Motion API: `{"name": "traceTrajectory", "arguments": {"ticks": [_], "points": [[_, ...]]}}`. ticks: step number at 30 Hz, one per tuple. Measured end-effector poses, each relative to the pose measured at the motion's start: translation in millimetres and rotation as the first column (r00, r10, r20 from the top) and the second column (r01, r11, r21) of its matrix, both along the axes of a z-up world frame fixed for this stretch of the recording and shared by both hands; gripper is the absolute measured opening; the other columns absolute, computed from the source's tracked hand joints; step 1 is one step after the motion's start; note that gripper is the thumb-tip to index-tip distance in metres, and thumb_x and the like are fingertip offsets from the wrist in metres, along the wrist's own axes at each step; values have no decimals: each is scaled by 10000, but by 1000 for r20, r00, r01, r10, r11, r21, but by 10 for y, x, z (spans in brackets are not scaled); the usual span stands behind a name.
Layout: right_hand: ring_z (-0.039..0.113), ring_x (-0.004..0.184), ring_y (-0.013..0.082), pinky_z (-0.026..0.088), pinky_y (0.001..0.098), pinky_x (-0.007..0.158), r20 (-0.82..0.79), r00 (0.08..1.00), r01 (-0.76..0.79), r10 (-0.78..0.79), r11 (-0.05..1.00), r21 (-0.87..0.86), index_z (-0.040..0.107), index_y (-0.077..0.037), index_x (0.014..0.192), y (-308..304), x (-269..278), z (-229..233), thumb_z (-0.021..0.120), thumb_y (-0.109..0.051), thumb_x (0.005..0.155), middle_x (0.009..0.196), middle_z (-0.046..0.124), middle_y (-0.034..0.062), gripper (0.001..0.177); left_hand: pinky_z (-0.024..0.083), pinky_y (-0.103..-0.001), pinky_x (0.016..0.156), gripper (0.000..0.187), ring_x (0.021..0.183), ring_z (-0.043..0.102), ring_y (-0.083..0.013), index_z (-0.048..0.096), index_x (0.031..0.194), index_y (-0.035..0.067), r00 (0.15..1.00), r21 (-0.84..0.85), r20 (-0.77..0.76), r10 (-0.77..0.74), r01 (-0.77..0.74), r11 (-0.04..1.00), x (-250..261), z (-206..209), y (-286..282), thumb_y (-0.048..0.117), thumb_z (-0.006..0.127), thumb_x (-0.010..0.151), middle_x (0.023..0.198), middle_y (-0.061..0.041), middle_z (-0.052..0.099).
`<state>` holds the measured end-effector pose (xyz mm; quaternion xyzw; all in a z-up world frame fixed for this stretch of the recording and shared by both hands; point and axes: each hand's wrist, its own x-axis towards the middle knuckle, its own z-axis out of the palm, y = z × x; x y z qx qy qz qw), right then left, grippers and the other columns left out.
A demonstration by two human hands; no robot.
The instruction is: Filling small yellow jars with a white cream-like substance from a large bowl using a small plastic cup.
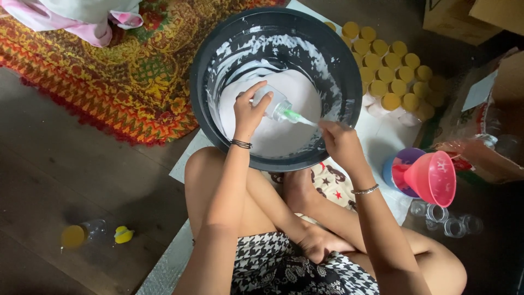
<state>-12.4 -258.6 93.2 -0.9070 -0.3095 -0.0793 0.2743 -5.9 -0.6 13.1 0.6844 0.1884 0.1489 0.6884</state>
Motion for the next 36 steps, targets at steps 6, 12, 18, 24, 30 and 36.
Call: {"name": "traceTrajectory", "arguments": {"ticks": [6, 12, 18, 24, 30, 36], "points": [[693, 652, 278, 550, 390, 608, -262, 965, 14, 27, 988, 154, 785, -40, 1077, -271, 98, -249, 659, -12, 981, 707, 709, 177, 160, 674, -343, 660, 420, 719, 716, -232, 691, 1304, 155, 999, -13, 39, 18, -17, 1000, -17, 7, -9, 292, 751, 912, 1082, -255, 525], [692, 597, 259, 559, 347, 562, -136, 978, 147, -158, 985, -90, 773, -23, 1075, -370, -2, 2, 688, -39, 975, 691, 705, 137, 132, 686, -399, 786, 462, 841, 712, -262, 640, 1376, 172, 996, -219, 60, 69, -54, 974, -5, 66, -25, 302, 725, 941, 1236, -347, 468], [652, 710, 397, 539, 464, 593, 232, 953, 171, -194, 978, 117, 629, 34, 1226, -266, -130, -24, 582, 82, 991, 834, 565, 181, 244, 669, -426, 828, 485, 889, 682, -260, 622, 1390, 141, 994, -271, 60, 90, -71, 960, -47, 144, -49, 311, 719, 946, 1267, -352, 445], [691, 938, 354, 599, 444, 803, 339, 913, 284, -229, 951, -124, 681, 28, 1187, -142, -146, -193, 587, 40, 1024, 969, 640, 185, 189, 678, -430, 800, 485, 862, 691, -263, 623, 1389, 161, 991, -306, 74, 108, -81, 949, -23, 57, -34, 311, 737, 942, 1204, -279, 477], [714, 1070, 351, 574, 456, 948, 208, 939, 326, -272, 897, -298, 727, -29, 1212, -218, -61, -311, 586, -10, 1023, 1006, 705, 187, 236, 674, -439, 807, 498, 908, 681, -256, 625, 1388, 171, 992, -311, 64, 107, -82, 947, -22, 62, -35, 342, 745, 936, 1216, -272, 473], [721, 1008, 341, 609, 445, 844, -28, 937, 341, -349, 927, -157, 707, -4, 1136, -183, -64, -138, 560, -70, 1065, 1007, 663, 170, 176, 680, -450, 778, 483, 890, 662, -268, 630, 1376, 191, 992, -333, 57, 111, -86, 939, 1, 15, -16, 354, 747, 937, 1146, -190, 451]]}}
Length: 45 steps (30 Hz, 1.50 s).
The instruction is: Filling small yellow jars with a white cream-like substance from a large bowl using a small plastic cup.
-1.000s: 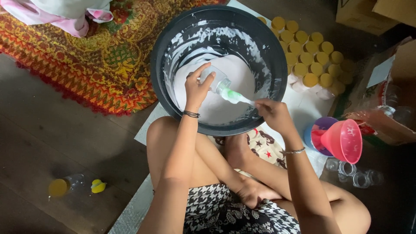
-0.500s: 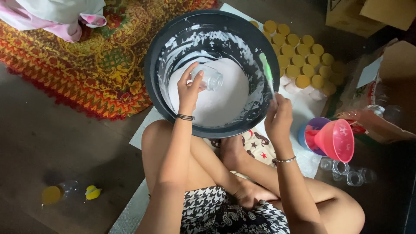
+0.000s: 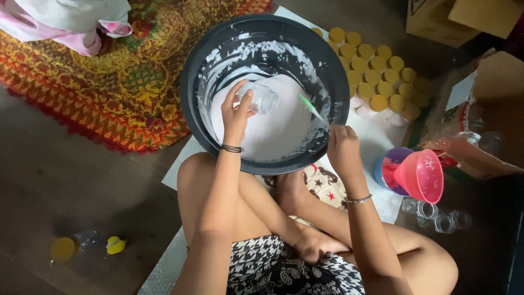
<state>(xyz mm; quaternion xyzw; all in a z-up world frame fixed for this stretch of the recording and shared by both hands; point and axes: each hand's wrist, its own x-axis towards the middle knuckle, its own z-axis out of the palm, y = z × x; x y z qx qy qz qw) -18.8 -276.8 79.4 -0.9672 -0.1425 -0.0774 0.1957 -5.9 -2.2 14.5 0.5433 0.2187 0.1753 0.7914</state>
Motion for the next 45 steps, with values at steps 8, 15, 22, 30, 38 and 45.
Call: {"name": "traceTrajectory", "arguments": {"ticks": [8, 15, 22, 30, 38, 45], "points": [[706, 901, 324, 592, 436, 761, -218, 976, 116, -30, 910, 397, 719, 20, 1088, -276, -9, -139, 661, -57, 1024, 918, 683, 199, 116, 691, -489, 718, 464, 818, 649, -309, 604, 1343, 284, 994, -154, 7, -110, 110, 982, 36, 19, 18, 469, 710, 931, 1156, -147, 420], [578, 866, 157, 537, 309, 778, -561, 826, 485, 54, 439, 756, 740, -5, 1079, -424, -105, -291, 651, -61, 977, 934, 650, 106, 147, 679, -465, 662, 356, 691, 714, -293, 547, 1150, 422, 953, -434, 48, -299, 290, 853, 106, -315, 94, 668, 607, 899, 1196, -44, 669], [600, 846, 158, 475, 217, 693, -586, 769, 605, 256, 9, 797, 659, 11, 1168, -742, -203, -404, 570, -38, 1018, 920, 625, 75, 181, 662, -381, 611, 334, 656, 718, -319, 627, 1096, 412, 927, -588, 93, -364, 346, 731, -95, -98, 11, 673, 632, 888, 978, 6, 696], [559, 847, 168, 446, 171, 669, -543, 798, 598, 262, -459, 657, 617, 49, 1212, -1276, -512, -693, 556, -9, 1024, 947, 570, 117, 206, 514, -480, 905, 308, 1036, 625, -476, 759, 1060, 214, 924, -746, 275, -266, 379, 547, -461, -72, -31, 477, 679, 922, 1069, -52, 714], [516, 807, 171, 439, 229, 638, -642, 745, 604, 182, -594, 532, 598, 46, 1190, -1763, -729, -1204, 514, -18, 1054, 943, 515, 98, 171, 494, -397, 948, 167, 1098, 542, -366, 735, 958, 194, 861, -700, 422, -284, 509, 501, -772, 216, -342, 344, 681, 1007, 1028, -82, 608], [527, 835, 154, 514, 222, 693, -714, 691, 539, 115, -739, 403, 603, 71, 1281, -2007, -623, -1766, 526, 15, 1032, 995, 544, 113, 266, 542, -382, 888, 488, 962, 501, -279, 520, 1489, 195, 765, -694, 577, -288, 644, 321, -774, -196, -614, 309, 618, 1024, 1571, -250, 398]]}}
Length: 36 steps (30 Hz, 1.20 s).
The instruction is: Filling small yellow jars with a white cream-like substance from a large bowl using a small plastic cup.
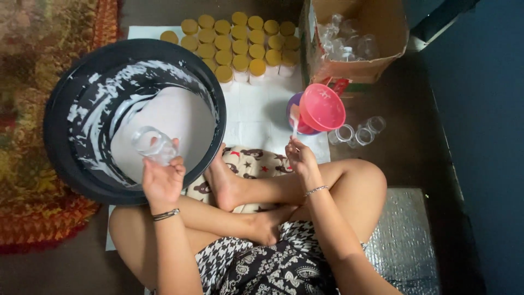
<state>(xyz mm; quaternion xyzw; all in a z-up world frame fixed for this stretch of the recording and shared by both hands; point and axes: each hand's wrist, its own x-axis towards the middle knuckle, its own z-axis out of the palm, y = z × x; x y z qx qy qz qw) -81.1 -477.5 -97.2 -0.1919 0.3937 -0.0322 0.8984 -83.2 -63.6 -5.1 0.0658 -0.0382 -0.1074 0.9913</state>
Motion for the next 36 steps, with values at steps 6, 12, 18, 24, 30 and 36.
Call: {"name": "traceTrajectory", "arguments": {"ticks": [6, 12, 18, 24, 30, 36], "points": [[493, 797, 126, 510, 183, 671, -23, 998, 58, -59, 998, -15, 574, 90, 1248, 18, 119, -91, 526, 39, 1024, 987, 509, 96, 235, 515, -356, 781, 401, 865, 532, -242, 646, 1259, 237, 996, 234, -29, -87, 92, 968, 71, 238, -416, 512, 639, 967, 1450, -156, 559], [528, 786, 151, 600, 238, 726, -76, 985, 150, -152, 988, -36, 530, 89, 1148, 40, 158, -111, 583, 61, 965, 1007, 494, 127, 193, 530, -457, 1017, 312, 1011, 694, -278, 687, 1193, 328, 985, 424, 39, -166, 134, 896, 395, 179, -921, 522, 628, 955, 1423, -116, 629], [626, 863, 198, 607, 252, 821, -61, 959, 278, -278, 961, -2, 491, 60, 1123, 28, 168, -286, 627, 42, 930, 1026, 483, 138, 237, 523, -588, 1052, 350, 1116, 685, -444, 526, 1281, 330, 967, 571, 11, -255, 203, 795, 925, 146, -1563, 111, 589, 1016, 1350, -136, 647], [640, 767, 104, 591, 172, 766, -69, 962, 253, -265, 956, -150, 527, 65, 1096, 143, 76, 53, 683, 3, 918, 894, 506, 56, 245, 668, -431, 853, 485, 846, 764, -321, 470, 1331, 170, 963, 745, -39, -266, 205, 635, 1210, 732, -2362, 129, 753, 939, 1102, -30, 603], [620, 765, 124, 591, 169, 729, -66, 966, 232, -250, 950, -209, 521, 68, 1095, 197, 45, 160, 682, -11, 911, 899, 495, 54, 257, 684, -441, 832, 811, 751, 749, -266, 310, 1503, 77, 959, 803, -33, -280, 192, 565, 1494, 853, -2847, 178, 836, 894, 1026, -30, 429], [630, 694, 102, 587, 185, 684, -47, 978, 172, -205, 907, -385, 576, -16, 1094, 178, 86, -130, 782, -127, 885, 827, 549, 39, 314, 666, -280, 594, 925, 682, 749, -271, 315, 1518, 27, 945, 866, -145, -293, 265, 424, 1871, 886, -3277, 376, 859, 857, 1236, -154, 450]]}}
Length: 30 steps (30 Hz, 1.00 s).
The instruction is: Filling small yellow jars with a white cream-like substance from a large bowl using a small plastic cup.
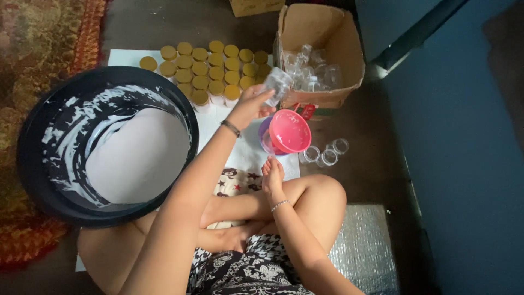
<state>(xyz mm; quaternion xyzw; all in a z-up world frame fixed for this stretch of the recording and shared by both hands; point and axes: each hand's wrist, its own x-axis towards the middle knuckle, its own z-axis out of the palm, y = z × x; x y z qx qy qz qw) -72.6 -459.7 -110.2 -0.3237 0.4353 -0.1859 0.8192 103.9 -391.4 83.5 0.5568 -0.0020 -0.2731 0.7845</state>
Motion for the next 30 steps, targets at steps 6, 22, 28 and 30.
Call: {"name": "traceTrajectory", "arguments": {"ticks": [6, 22, 28, 30], "points": [[625, 739, 133, 556, 213, 712, -7, 999, -36, 36, 999, -40, 569, -38, 1129, -44, -46, -30, 799, -213, 890, 877, 569, 38, 375, 659, -347, 501, 746, 575, 746, -304, 620, 1223, -44, 957, 131, 249, 150, -187, 974, 597, -502, -898, 379, 957, 708, 959, -244, 679], [699, 792, 157, 591, 320, 729, -44, 978, -208, 204, 968, -139, 637, -135, 1145, -341, -304, -162, 666, -245, 984, 945, 692, 49, 197, 517, -453, 1037, 551, 1154, 661, -363, 723, 1000, 104, 796, 722, 594, -116, -464, 514, 201, 220, -1552, 518, 841, 655, 1009, -141, 738], [665, 669, 125, 555, 267, 630, -7, 989, -145, 145, 986, -83, 604, -137, 1069, -165, -243, 15, 703, -221, 945, 812, 641, 2, 179, 443, -416, 992, 965, 1302, 415, -314, 500, 1465, 144, 856, 836, 473, -207, -363, 411, 119, 218, -1374, 675, 778, 708, 1508, -117, 428], [654, 629, 114, 543, 249, 597, 6, 992, -126, 126, 990, -62, 593, -138, 1044, -38, -175, 474, 715, -213, 932, 768, 625, -13, 182, 439, -433, 1028, 1034, 1343, 409, -360, 401, 1537, 118, 851, 803, 487, -195, -348, 484, 107, 181, -1212, 626, 808, 734, 1547, -157, 369]]}}
